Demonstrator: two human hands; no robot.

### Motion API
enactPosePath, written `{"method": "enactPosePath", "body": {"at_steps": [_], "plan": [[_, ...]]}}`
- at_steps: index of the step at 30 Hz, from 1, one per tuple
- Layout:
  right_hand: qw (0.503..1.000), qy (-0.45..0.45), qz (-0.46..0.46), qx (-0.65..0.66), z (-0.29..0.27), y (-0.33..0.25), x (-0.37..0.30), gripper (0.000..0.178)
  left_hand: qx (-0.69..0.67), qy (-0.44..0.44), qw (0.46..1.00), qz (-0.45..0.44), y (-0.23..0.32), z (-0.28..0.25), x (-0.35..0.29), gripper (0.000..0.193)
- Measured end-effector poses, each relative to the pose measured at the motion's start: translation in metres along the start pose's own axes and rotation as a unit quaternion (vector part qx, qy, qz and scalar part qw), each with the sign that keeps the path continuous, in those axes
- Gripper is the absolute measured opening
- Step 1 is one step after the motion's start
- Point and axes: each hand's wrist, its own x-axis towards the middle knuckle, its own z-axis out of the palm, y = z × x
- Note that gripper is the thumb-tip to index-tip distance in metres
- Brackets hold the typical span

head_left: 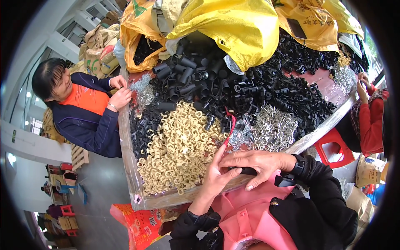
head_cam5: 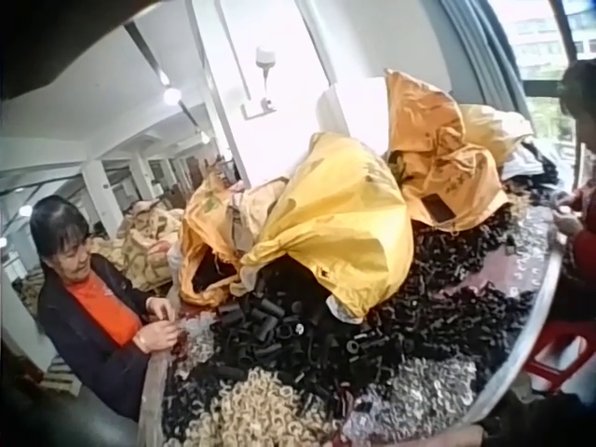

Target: The person assembles components by hand, picking up a black plastic housing and inserting a small metal pin and a spring into it. They then fit a beige plastic clip onto the assembly and slide a larger black plastic sleeve over the parts.

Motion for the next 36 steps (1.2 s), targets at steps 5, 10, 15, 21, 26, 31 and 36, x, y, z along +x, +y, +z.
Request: {"method": "enactPosePath", "body": {"at_steps": [5,10,15,21,26,31,36], "plan": [[0.997,0.031,-0.004,0.071,0.004,-0.003,-0.012,0.073,-0.052,-0.018,0.998,-0.016,0.006,0.012,-0.006,0.086],[0.991,0.086,-0.018,0.097,0.012,-0.003,-0.022,0.077,-0.091,-0.011,0.995,-0.025,0.002,0.021,-0.008,0.088],[0.980,0.161,0.017,0.113,0.014,-0.007,-0.033,0.071,-0.110,0.003,0.992,-0.069,-0.006,0.027,-0.005,0.090],[0.971,0.215,0.044,0.091,0.006,-0.013,-0.053,0.049,-0.071,0.011,0.994,-0.081,-0.015,0.043,0.006,0.092],[0.982,0.048,0.180,0.019,-0.027,-0.032,-0.111,0.044,0.216,-0.012,0.972,-0.092,-0.015,0.024,0.023,0.076],[0.948,0.013,0.225,-0.226,-0.032,-0.056,-0.185,0.050,0.475,0.113,0.872,0.033,-0.006,-0.011,0.064,0.045],[0.939,0.059,0.292,-0.174,-0.029,-0.044,-0.153,0.037,0.654,0.127,0.710,0.228,-0.020,-0.029,0.109,0.032]]}}
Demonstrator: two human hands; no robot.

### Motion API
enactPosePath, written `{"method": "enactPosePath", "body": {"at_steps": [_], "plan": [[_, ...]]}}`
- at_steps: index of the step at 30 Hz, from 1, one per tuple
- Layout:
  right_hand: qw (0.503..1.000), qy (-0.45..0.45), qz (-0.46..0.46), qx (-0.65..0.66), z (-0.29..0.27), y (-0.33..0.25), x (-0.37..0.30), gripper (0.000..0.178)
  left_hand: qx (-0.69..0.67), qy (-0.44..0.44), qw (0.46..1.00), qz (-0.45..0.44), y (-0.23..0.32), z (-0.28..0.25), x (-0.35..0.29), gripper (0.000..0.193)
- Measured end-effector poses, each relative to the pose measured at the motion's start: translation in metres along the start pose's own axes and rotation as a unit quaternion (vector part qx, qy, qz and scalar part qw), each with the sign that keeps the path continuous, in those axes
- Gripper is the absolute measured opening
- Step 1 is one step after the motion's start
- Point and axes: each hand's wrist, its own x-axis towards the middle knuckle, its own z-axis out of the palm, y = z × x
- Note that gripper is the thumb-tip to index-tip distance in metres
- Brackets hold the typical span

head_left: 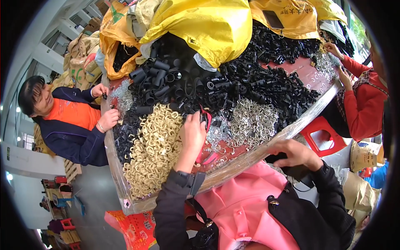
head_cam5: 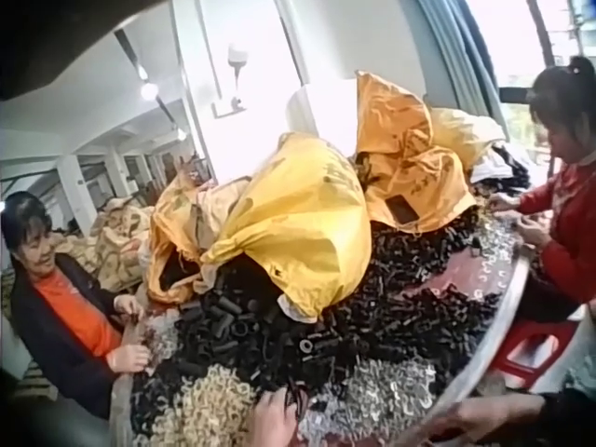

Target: The person assembles components by hand, picking up a black plastic housing and inserting a small metal pin and a spring into it. They then fit a beige plastic clip onto the assembly and slide a larger black plastic sleeve over the parts.

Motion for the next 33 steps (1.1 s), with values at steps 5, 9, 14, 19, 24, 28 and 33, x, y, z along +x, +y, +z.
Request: {"method": "enactPosePath", "body": {"at_steps": [5,9,14,19,24,28,33], "plan": [[0.997,0.070,-0.015,0.002,0.017,-0.009,0.063,0.022,0.075,-0.080,0.994,-0.028,0.001,0.001,0.010,0.029],[0.992,0.090,-0.070,-0.056,0.048,-0.009,0.101,0.011,-0.086,-0.101,0.984,-0.119,-0.013,-0.008,0.000,0.028],[0.964,0.092,-0.130,-0.212,0.078,0.002,0.131,0.007,-0.577,-0.065,0.723,-0.374,-0.021,-0.039,-0.027,0.022],[0.949,0.079,-0.146,-0.267,0.091,0.006,0.147,0.009,-0.736,0.011,0.533,-0.418,-0.021,-0.060,-0.065,0.017],[0.944,0.064,-0.102,-0.306,0.095,0.007,0.150,0.008,-0.692,0.005,0.588,-0.420,-0.010,-0.060,-0.080,0.019],[0.987,0.126,-0.059,-0.075,0.089,0.008,0.145,0.005,-0.679,0.005,0.606,-0.414,-0.002,-0.052,-0.083,0.016],[0.930,0.027,0.115,0.349,0.072,-0.010,0.138,0.006,-0.792,-0.009,0.452,-0.409,0.013,-0.036,-0.084,0.022]]}}
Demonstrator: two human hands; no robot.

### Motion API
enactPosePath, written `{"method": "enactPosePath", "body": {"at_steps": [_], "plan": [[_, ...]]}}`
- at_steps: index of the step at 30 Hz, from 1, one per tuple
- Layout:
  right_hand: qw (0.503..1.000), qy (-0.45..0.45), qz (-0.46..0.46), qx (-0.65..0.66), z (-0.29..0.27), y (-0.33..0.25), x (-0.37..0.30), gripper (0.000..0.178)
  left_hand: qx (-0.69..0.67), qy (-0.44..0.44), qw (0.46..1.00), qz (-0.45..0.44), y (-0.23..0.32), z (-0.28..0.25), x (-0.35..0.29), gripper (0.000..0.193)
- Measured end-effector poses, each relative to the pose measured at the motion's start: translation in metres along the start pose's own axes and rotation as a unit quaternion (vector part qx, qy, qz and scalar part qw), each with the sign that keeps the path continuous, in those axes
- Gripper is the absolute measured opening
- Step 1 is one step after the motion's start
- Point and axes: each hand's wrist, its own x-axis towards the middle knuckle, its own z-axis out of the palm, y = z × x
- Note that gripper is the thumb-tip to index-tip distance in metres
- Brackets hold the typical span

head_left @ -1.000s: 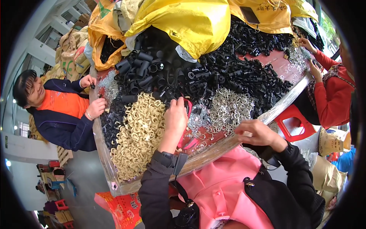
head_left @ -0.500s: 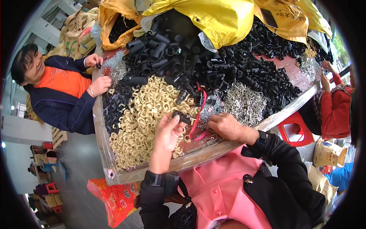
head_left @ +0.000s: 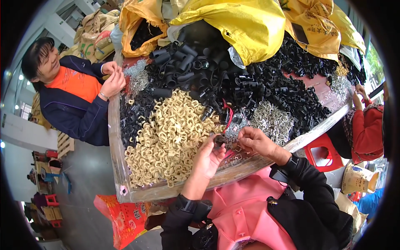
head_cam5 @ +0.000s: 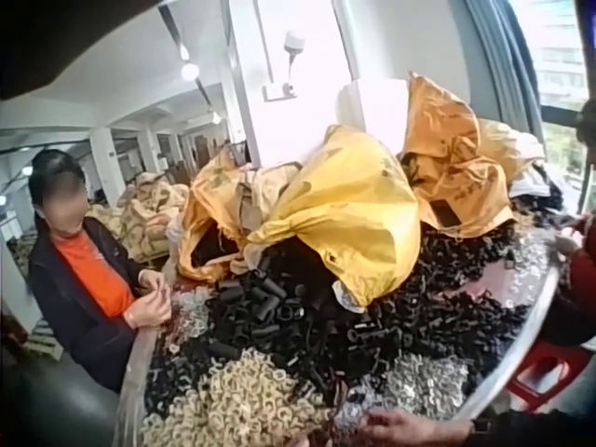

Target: The person assembles components by hand, picking up a black plastic housing and inserting a small metal pin and a spring into it. They then fit a beige plastic clip onto the assembly and slide a larger black plastic sleeve over the parts.

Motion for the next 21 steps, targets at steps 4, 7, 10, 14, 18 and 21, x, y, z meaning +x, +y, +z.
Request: {"method": "enactPosePath", "body": {"at_steps": [4,7,10,14,18,21], "plan": [[0.981,-0.026,0.031,0.188,0.004,-0.006,-0.006,0.011,-0.023,-0.023,0.997,-0.066,-0.010,0.004,0.005,0.025],[0.974,-0.032,0.014,0.223,0.005,-0.005,-0.009,0.013,0.016,-0.043,0.994,-0.094,-0.011,0.019,0.004,0.024],[0.973,-0.051,-0.027,0.223,0.007,-0.002,-0.007,0.016,0.206,-0.089,0.972,-0.075,-0.012,0.031,0.000,0.021],[0.985,-0.077,-0.041,0.147,0.007,-0.014,-0.011,0.017,0.322,-0.080,0.943,0.013,-0.015,0.025,0.003,0.015],[0.984,-0.072,-0.047,0.153,0.008,-0.007,-0.010,0.018,0.469,-0.067,0.867,0.155,-0.022,0.023,0.002,0.009],[0.980,-0.085,-0.034,0.176,0.008,-0.002,-0.009,0.019,0.524,-0.084,0.818,0.221,-0.019,0.023,0.001,0.010]]}}
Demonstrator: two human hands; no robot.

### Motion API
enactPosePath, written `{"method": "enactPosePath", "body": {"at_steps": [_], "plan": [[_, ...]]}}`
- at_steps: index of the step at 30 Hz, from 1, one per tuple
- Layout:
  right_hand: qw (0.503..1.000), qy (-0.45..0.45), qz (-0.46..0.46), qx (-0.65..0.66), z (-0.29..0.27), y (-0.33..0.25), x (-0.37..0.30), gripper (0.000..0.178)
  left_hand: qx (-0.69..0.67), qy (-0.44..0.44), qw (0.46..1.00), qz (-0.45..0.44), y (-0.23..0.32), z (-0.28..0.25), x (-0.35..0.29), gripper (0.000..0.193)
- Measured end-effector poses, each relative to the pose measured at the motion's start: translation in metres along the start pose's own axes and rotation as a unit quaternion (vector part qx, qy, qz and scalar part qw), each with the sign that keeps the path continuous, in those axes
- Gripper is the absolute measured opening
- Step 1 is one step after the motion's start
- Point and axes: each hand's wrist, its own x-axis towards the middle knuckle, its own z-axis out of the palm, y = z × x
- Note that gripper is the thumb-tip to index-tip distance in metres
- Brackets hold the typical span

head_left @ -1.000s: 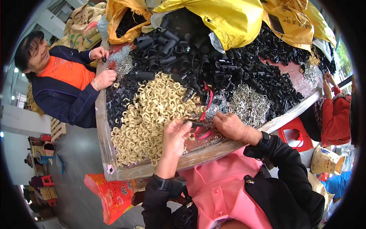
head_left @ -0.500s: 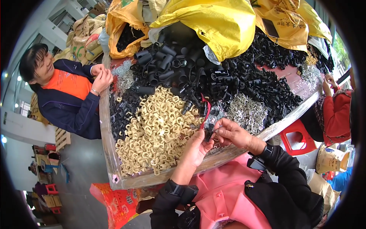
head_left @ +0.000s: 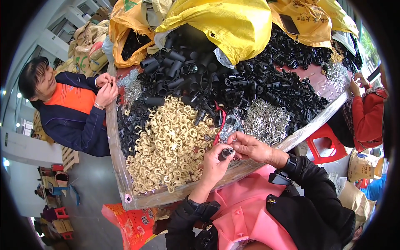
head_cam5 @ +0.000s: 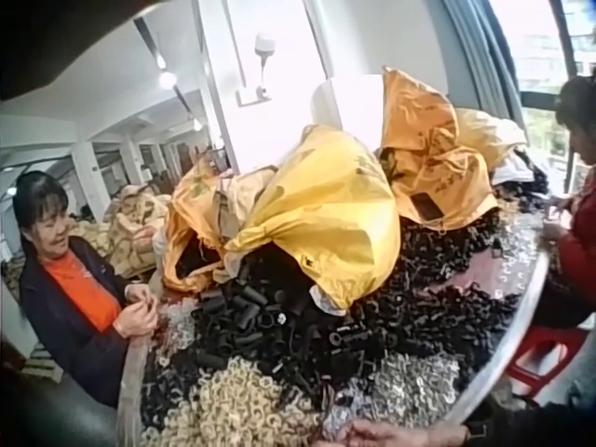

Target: The person assembles components by hand, picking up a black plastic housing and inserting a small metal pin and a spring into it. They then fit a beige plastic clip onto the assembly and slide a larger black plastic sleeve over the parts.

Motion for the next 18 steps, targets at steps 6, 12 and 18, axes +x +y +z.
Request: {"method": "enactPosePath", "body": {"at_steps": [6,12,18], "plan": [[1.000,0.008,-0.001,0.020,0.007,0.000,0.000,0.018,-0.048,0.009,0.998,-0.040,0.000,0.000,-0.003,0.012],[0.861,0.085,-0.256,-0.431,0.006,0.013,-0.001,0.018,-0.215,0.081,0.965,-0.128,-0.007,-0.002,-0.002,0.009],[0.674,0.107,-0.129,-0.720,-0.001,0.010,0.010,0.019,-0.337,0.083,0.916,-0.201,-0.009,-0.003,-0.002,0.008]]}}
